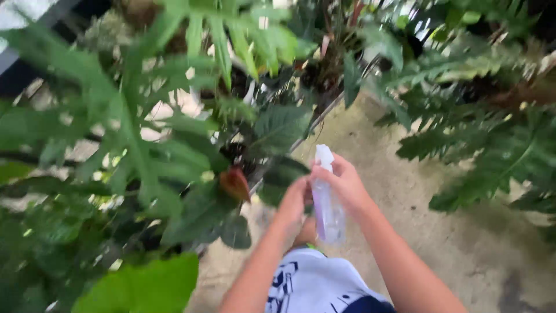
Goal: Spraying water on potted plants and leaves using a spray bottle.
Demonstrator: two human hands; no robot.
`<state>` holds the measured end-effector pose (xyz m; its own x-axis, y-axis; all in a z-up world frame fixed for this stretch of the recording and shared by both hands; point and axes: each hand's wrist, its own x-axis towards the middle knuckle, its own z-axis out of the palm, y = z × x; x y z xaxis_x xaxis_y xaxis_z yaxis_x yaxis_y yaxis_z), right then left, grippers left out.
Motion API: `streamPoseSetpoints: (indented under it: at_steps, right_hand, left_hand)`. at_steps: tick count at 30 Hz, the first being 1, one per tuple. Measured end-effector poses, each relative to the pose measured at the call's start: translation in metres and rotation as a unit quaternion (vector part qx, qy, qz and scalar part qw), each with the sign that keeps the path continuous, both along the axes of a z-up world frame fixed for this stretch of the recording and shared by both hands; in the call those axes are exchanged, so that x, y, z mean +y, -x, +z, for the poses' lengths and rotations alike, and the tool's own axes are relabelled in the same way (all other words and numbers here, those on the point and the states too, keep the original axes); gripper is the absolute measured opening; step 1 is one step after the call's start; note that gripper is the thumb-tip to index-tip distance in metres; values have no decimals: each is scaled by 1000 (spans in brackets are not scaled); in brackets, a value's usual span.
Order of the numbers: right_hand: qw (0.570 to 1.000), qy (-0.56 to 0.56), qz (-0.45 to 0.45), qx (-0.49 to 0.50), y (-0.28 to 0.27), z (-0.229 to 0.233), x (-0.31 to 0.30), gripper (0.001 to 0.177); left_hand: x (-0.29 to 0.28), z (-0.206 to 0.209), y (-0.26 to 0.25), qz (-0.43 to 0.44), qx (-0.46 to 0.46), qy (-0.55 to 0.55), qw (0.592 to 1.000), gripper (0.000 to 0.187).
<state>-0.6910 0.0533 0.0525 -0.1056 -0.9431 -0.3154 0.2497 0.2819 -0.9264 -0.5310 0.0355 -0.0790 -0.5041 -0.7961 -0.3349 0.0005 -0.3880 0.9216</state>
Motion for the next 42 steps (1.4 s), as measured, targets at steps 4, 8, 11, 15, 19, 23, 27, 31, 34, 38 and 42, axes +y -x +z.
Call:
streamPoseSetpoints:
  at_steps: [4,8,11,15,19,23,27,31,34,38,42]
  right_hand:
    - [998,-24,-3,57,21,31,-59,26]
    - [992,-49,-35,111,42,61,-123,27]
    - [987,-56,-47,142,73,28,-151,29]
    - [984,60,-43,164,90,26,-182,31]
    - [961,102,-5,258,109,12,-217,33]
    - [974,187,50,119,121,30,-266,41]
    - [969,171,163,67,150,3,-309,40]
    - [950,154,269,-16,172,-3,-344,69]
    - [930,135,337,-48,177,5,-369,74]
    - [909,136,384,-83,184,-1,-382,71]
    - [914,128,368,-114,186,33,-392,78]
  left_hand:
    - [-32,13,71,120,106,-192,968,56]
    - [-97,41,124,189,314,-287,885,55]
    - [-126,10,154,185,314,-288,886,59]
    - [-161,73,161,177,292,-291,894,54]
    - [-195,24,177,242,292,-246,892,55]
    - [-231,39,193,327,261,-286,862,49]
    - [-252,17,220,424,263,-248,830,41]
    - [-257,77,242,497,102,-179,843,42]
    - [-253,35,240,524,-36,-83,847,40]
    - [-246,44,228,535,-159,52,828,33]
    - [-259,79,201,532,-257,44,806,39]
